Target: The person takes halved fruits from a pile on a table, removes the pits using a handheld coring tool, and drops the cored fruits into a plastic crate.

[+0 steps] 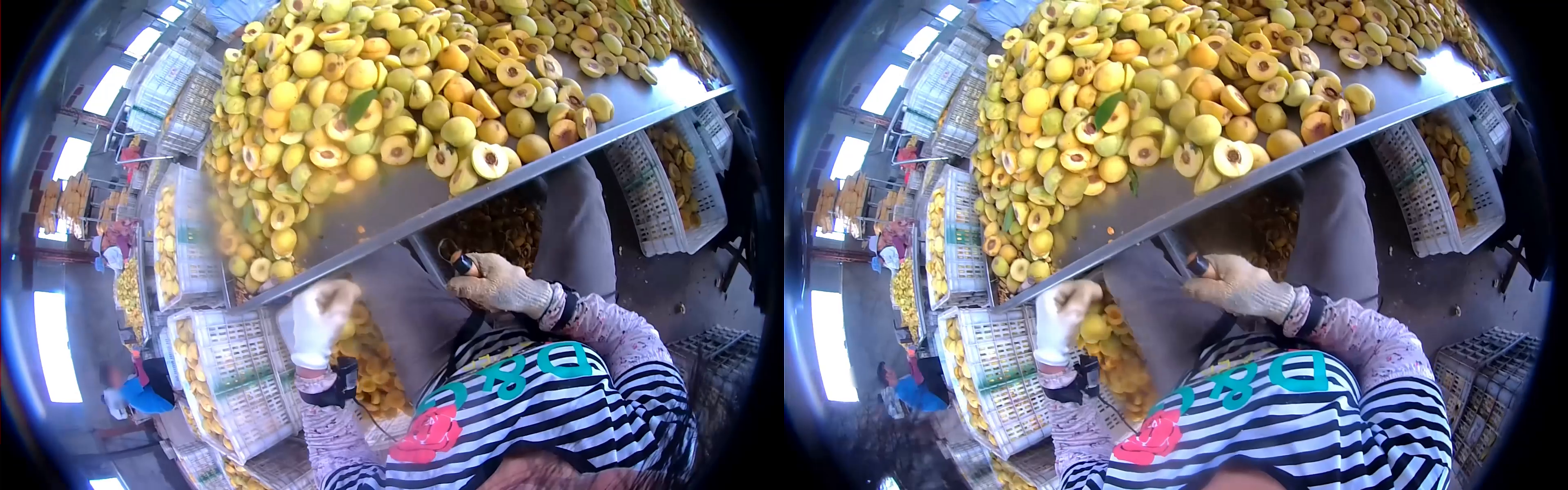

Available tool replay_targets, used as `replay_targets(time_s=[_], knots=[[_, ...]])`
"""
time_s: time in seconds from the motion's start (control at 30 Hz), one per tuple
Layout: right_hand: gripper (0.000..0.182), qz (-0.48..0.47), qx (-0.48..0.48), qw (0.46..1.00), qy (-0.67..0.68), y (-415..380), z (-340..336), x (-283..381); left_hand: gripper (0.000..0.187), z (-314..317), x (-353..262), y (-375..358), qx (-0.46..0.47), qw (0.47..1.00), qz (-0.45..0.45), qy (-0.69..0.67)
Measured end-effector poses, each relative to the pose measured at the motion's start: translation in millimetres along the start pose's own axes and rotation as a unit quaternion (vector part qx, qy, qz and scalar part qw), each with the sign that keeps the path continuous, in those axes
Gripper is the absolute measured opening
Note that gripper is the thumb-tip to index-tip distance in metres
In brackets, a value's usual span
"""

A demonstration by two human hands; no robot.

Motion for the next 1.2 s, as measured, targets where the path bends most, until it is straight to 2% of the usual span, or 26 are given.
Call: replay_targets(time_s=[0.03, 0.07, 0.13, 0.2, 0.23, 0.27, 0.3, 0.33, 0.4, 0.5, 0.53, 0.6, 0.63, 0.77, 0.87, 0.9, 0.93, 0.97, 1.0, 1.03, 1.07, 1.13, 1.17, 1.2], knots=[[0.022, -0.006, -0.008, 1.000, -0.011, 0.2, 0.9, -0.3, 0.015, -2.3, -22.8, 12.8, -0.082, 0.990, -0.034, 0.105], [0.023, -0.012, -0.016, 1.000, -0.022, -0.2, 1.7, 0.9, 0.019, -4.3, -32.9, 35.9, -0.110, 0.987, 0.043, 0.113], [0.023, -0.027, 0.004, 0.999, 0.034, 3.1, 5.1, -10.3, 0.026, -0.9, -25.5, 92.0, -0.123, 0.959, 0.131, 0.217], [0.023, -0.020, 0.015, 0.999, 0.031, 5.7, 3.0, -21.3, 0.034, 10.7, -15.7, 144.3, -0.131, 0.906, 0.241, 0.322], [0.024, -0.026, 0.015, 0.999, 0.040, 4.0, 1.3, -22.7, 0.035, 12.8, 5.5, 172.5, -0.126, 0.910, 0.193, 0.346], [0.024, -0.021, 0.013, 0.999, 0.034, -0.3, -2.5, -18.6, 0.035, 20.4, 4.5, 189.2, -0.119, 0.911, 0.143, 0.368], [0.025, -0.020, 0.005, 1.000, 0.008, 1.4, -5.9, -20.6, 0.036, 33.1, -8.6, 193.2, -0.120, 0.890, 0.112, 0.425], [0.032, -0.017, -0.003, 1.000, -0.018, 3.0, -9.7, -22.7, 0.042, 37.7, -2.6, 205.1, -0.133, 0.861, 0.156, 0.465], [0.027, -0.017, -0.012, 1.000, 0.013, 0.3, -14.0, -20.4, 0.048, 50.0, -18.5, 208.1, -0.051, 0.844, -0.021, 0.534], [0.023, -0.012, 0.000, 1.000, 0.013, 2.0, -14.0, -20.6, 0.055, 54.9, -19.6, 200.0, -0.052, 0.850, 0.048, 0.523], [0.024, -0.011, 0.006, 1.000, 0.005, 3.8, -13.6, -20.3, 0.061, 62.0, -18.6, 194.5, -0.028, 0.840, 0.055, 0.539], [0.025, -0.020, 0.019, 1.000, 0.003, 4.1, -9.2, -19.1, 0.069, 73.0, -15.5, 182.1, -0.039, 0.827, 0.089, 0.553], [0.026, -0.026, 0.027, 0.999, 0.010, 3.3, -6.6, -19.6, 0.074, 74.1, -11.3, 181.3, -0.020, 0.834, 0.054, 0.549], [0.029, -0.051, 0.027, 0.998, 0.023, 1.5, -0.7, -28.6, 0.075, 89.7, -13.8, 176.1, -0.093, 0.853, 0.077, 0.508], [0.020, -0.051, 0.010, 0.999, 0.005, -2.9, 3.2, -20.1, 0.073, 87.4, 0.4, 192.6, -0.057, 0.879, 0.071, 0.469], [0.021, -0.041, 0.005, 0.999, -0.002, -6.0, 2.9, -14.5, 0.069, 85.9, -8.7, 188.5, -0.032, 0.889, 0.074, 0.451], [0.022, -0.029, 0.001, 0.999, 0.022, -7.0, 1.0, -14.1, 0.060, 81.1, 0.4, 189.4, -0.005, 0.946, 0.072, 0.316], [0.022, -0.015, 0.000, 0.999, 0.049, -7.2, -0.9, -15.4, 0.056, 77.7, 6.0, 180.1, 0.045, 0.997, 0.026, 0.059], [0.022, -0.002, 0.000, 0.997, 0.078, -6.5, -1.7, -16.8, 0.054, 77.2, 7.4, 164.8, 0.091, 0.975, -0.026, -0.201], [0.025, -0.035, -0.008, 0.995, 0.095, -8.4, -3.6, -10.1, 0.055, 81.2, 2.4, 146.5, 0.143, 0.920, -0.032, -0.364], [0.035, -0.041, 0.012, 0.996, 0.081, -1.7, -5.7, -18.4, 0.057, 87.9, -7.3, 123.9, 0.179, 0.869, 0.004, -0.461], [0.035, -0.019, 0.049, 0.988, 0.143, -7.3, 3.0, -4.4, 0.059, 103.4, -12.0, 89.3, 0.183, 0.820, 0.026, -0.542], [0.035, -0.026, 0.073, 0.983, 0.166, -5.0, 10.6, -4.0, 0.058, 110.1, -10.6, 74.0, 0.171, 0.815, 0.023, -0.554], [0.036, -0.019, 0.076, 0.987, 0.142, -5.5, 16.8, -0.6, 0.044, 116.6, -16.2, 58.9, 0.152, 0.822, 0.029, -0.548]])
Point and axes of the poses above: each hand's wrist, its own y-axis towards the middle knuckle, its own z-axis out of the palm, x = y × z, the point moved 5 cm from there along y, towards the middle knuckle, and after that the axes turned 1 degree about -z, right-handed, at the moved point
